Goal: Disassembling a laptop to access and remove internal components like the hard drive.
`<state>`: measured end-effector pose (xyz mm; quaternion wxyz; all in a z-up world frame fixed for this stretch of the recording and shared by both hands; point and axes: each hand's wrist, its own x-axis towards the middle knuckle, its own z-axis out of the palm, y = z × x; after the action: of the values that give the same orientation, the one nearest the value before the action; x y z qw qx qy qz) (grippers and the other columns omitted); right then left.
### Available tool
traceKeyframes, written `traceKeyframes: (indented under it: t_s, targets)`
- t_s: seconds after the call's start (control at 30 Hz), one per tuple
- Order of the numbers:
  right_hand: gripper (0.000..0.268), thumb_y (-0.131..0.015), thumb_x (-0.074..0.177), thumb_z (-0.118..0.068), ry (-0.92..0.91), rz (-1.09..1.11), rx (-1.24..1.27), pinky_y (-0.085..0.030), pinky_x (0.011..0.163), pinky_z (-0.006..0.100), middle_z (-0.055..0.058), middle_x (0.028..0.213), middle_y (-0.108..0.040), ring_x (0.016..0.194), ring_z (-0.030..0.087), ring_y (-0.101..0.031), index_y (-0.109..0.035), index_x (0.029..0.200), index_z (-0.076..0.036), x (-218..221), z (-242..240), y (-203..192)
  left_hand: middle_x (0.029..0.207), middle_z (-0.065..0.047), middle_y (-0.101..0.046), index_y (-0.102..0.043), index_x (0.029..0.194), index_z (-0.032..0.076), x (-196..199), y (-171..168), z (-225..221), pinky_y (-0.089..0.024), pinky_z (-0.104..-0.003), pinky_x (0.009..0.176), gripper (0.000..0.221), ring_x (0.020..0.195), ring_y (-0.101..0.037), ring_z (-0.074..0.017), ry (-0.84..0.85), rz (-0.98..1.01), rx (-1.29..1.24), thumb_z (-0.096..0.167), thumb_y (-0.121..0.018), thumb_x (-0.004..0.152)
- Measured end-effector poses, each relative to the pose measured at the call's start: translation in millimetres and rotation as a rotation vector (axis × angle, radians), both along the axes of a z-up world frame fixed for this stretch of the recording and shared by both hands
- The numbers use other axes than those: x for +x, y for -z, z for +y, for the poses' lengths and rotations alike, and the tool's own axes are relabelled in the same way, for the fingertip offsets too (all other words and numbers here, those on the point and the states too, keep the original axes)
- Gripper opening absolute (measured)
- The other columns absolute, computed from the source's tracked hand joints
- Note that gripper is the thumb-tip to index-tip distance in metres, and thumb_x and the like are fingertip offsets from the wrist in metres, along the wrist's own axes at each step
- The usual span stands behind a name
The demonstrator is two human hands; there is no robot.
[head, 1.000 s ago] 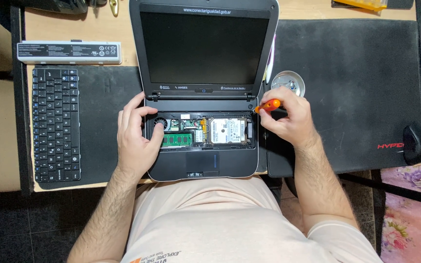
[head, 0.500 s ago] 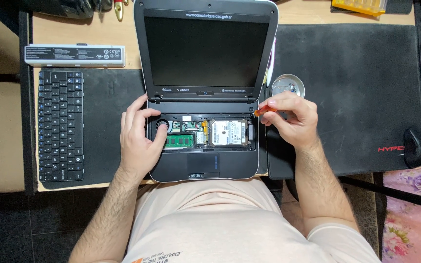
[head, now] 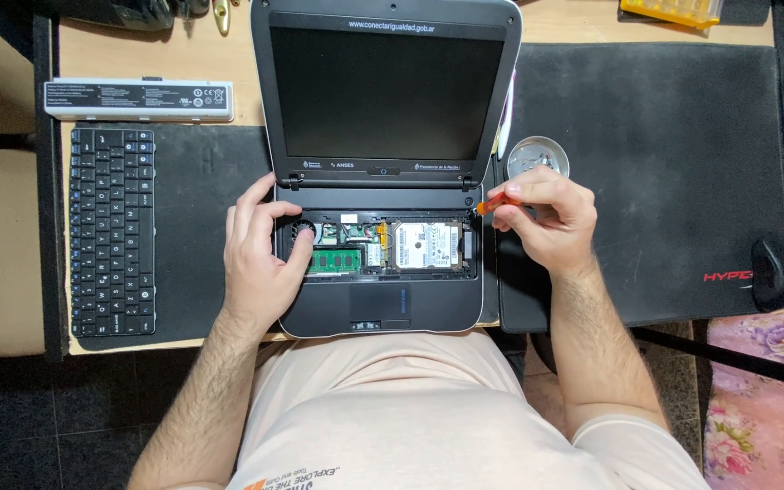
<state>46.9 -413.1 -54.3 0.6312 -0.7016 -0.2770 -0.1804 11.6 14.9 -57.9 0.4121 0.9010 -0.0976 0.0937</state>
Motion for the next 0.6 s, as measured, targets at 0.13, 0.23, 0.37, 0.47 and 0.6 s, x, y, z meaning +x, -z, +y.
traceKeyframes:
  t_s: [0.13, 0.23, 0.37, 0.47, 0.6]
  targets:
    - [0.017, -0.088, 0.110, 0.005, 0.021, -0.005, -0.008, -0.074, 0.061, 0.036, 0.033, 0.108, -0.086, 0.071, 0.026, -0.085, -0.079, 0.125, 0.007, -0.2, -1.5, 2.9, 0.176, -0.022, -0.061, -0.076, 0.135, 0.010, -0.8, -1.6, -0.5, -0.056, -0.065, 0.112, 0.027, 0.136, -0.068, -0.0467, 0.002, 0.005, 0.005, 0.011, -0.086, 0.110]
    - [0.018, -0.089, 0.109, 0.005, 0.025, -0.030, 0.005, -0.073, 0.059, 0.038, 0.035, 0.107, -0.085, 0.068, 0.027, -0.084, -0.079, 0.124, 0.009, 0.9, -4.0, 7.2, 0.176, -0.022, -0.061, -0.076, 0.134, 0.010, -0.2, -1.2, 0.1, -0.056, -0.064, 0.112, 0.026, 0.134, -0.068, -0.0464, 0.003, 0.000, 0.000, 0.011, -0.085, 0.110]
    - [0.018, -0.089, 0.110, 0.004, 0.038, -0.043, -0.005, -0.073, 0.059, 0.038, 0.035, 0.108, -0.086, 0.069, 0.027, -0.084, -0.079, 0.124, 0.008, 0.1, -2.4, 5.5, 0.176, -0.022, -0.061, -0.076, 0.134, 0.010, -0.5, -1.8, -0.1, -0.056, -0.065, 0.112, 0.026, 0.134, -0.068, -0.0467, 0.006, -0.008, -0.003, 0.011, -0.086, 0.110]
    - [0.018, -0.089, 0.110, 0.005, 0.038, -0.044, -0.009, -0.073, 0.059, 0.038, 0.034, 0.108, -0.086, 0.069, 0.027, -0.084, -0.079, 0.124, 0.008, -0.3, -0.1, 1.9, 0.176, -0.022, -0.061, -0.076, 0.134, 0.010, -0.7, -0.7, 0.4, -0.056, -0.065, 0.112, 0.026, 0.134, -0.068, -0.0466, 0.006, -0.015, -0.001, 0.011, -0.086, 0.110]
    - [0.016, -0.089, 0.110, 0.005, 0.026, -0.020, 0.005, -0.073, 0.060, 0.037, 0.035, 0.109, -0.086, 0.070, 0.027, -0.085, -0.080, 0.124, 0.007, -0.8, 2.4, -1.4, 0.175, -0.023, -0.061, -0.077, 0.134, 0.010, -0.4, -3.5, -1.2, -0.056, -0.065, 0.111, 0.025, 0.132, -0.068, -0.0465, 0.006, -0.013, -0.005, 0.011, -0.086, 0.110]
